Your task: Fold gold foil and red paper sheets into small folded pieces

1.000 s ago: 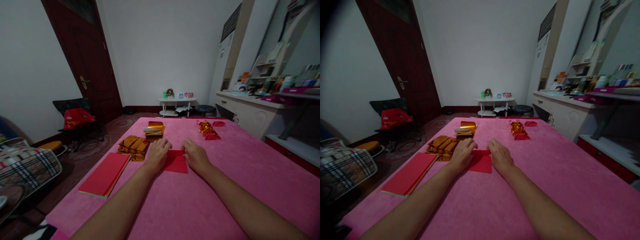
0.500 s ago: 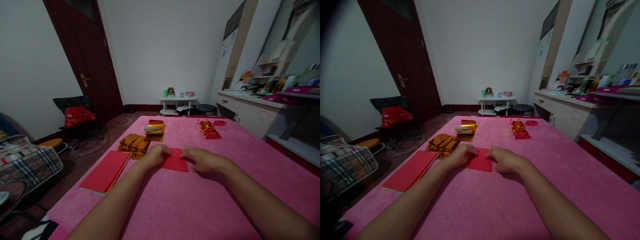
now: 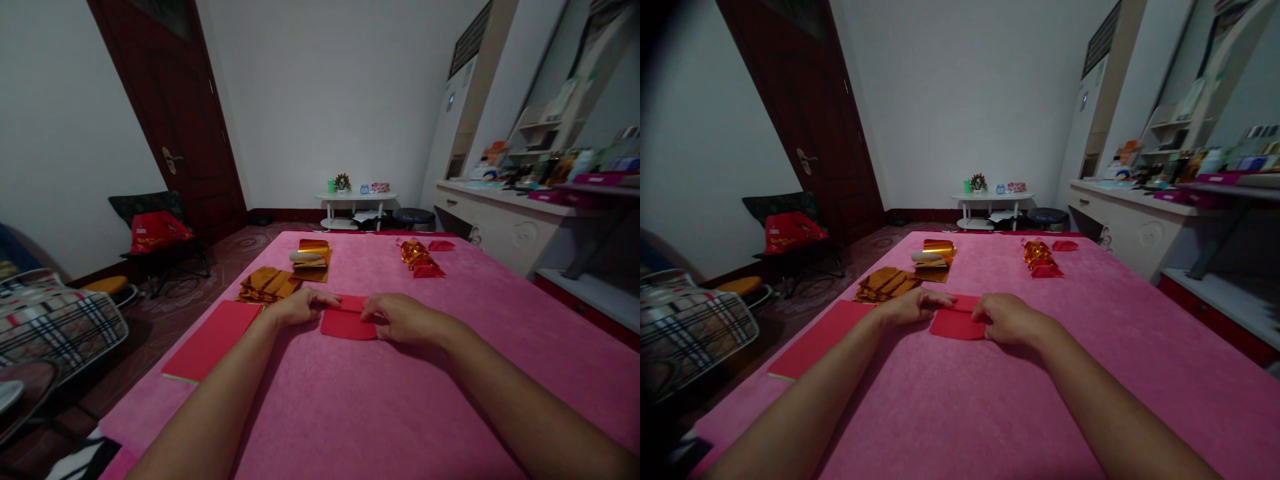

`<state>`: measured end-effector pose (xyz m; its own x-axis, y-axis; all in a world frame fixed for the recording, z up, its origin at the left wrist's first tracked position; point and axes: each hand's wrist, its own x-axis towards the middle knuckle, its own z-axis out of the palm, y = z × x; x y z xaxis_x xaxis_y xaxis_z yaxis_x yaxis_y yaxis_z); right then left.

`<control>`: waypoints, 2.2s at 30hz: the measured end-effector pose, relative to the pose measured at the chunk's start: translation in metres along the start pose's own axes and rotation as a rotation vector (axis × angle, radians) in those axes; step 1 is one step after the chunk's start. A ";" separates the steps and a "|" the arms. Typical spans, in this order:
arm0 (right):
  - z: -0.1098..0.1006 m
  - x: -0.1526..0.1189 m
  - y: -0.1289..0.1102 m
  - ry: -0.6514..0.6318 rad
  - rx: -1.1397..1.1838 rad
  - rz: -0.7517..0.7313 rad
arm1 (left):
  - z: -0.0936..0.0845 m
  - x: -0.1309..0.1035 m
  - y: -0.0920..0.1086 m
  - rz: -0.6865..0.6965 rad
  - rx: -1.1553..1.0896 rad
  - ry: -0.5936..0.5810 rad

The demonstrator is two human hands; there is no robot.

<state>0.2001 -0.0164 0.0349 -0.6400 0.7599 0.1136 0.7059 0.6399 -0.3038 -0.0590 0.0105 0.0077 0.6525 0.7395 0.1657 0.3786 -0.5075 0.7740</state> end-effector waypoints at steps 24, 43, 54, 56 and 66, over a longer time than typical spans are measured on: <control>0.022 0.015 0.027 0.121 0.361 0.219 | 0.015 0.003 -0.004 -0.191 -0.156 0.111; 0.036 0.019 0.017 0.290 0.061 0.503 | 0.033 0.017 -0.012 -0.328 0.044 0.464; 0.043 0.021 0.023 0.345 0.144 0.532 | 0.029 0.014 0.003 -0.395 0.337 0.508; 0.045 0.022 0.026 0.376 0.202 0.524 | 0.028 0.013 0.004 -0.404 0.360 0.504; 0.046 0.027 0.031 0.373 0.347 0.561 | 0.030 0.013 -0.011 -0.319 0.360 0.468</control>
<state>0.1909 0.0184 -0.0149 -0.0245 0.9886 0.1486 0.7199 0.1206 -0.6835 -0.0349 0.0121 -0.0169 0.1499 0.9503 0.2728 0.7543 -0.2883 0.5899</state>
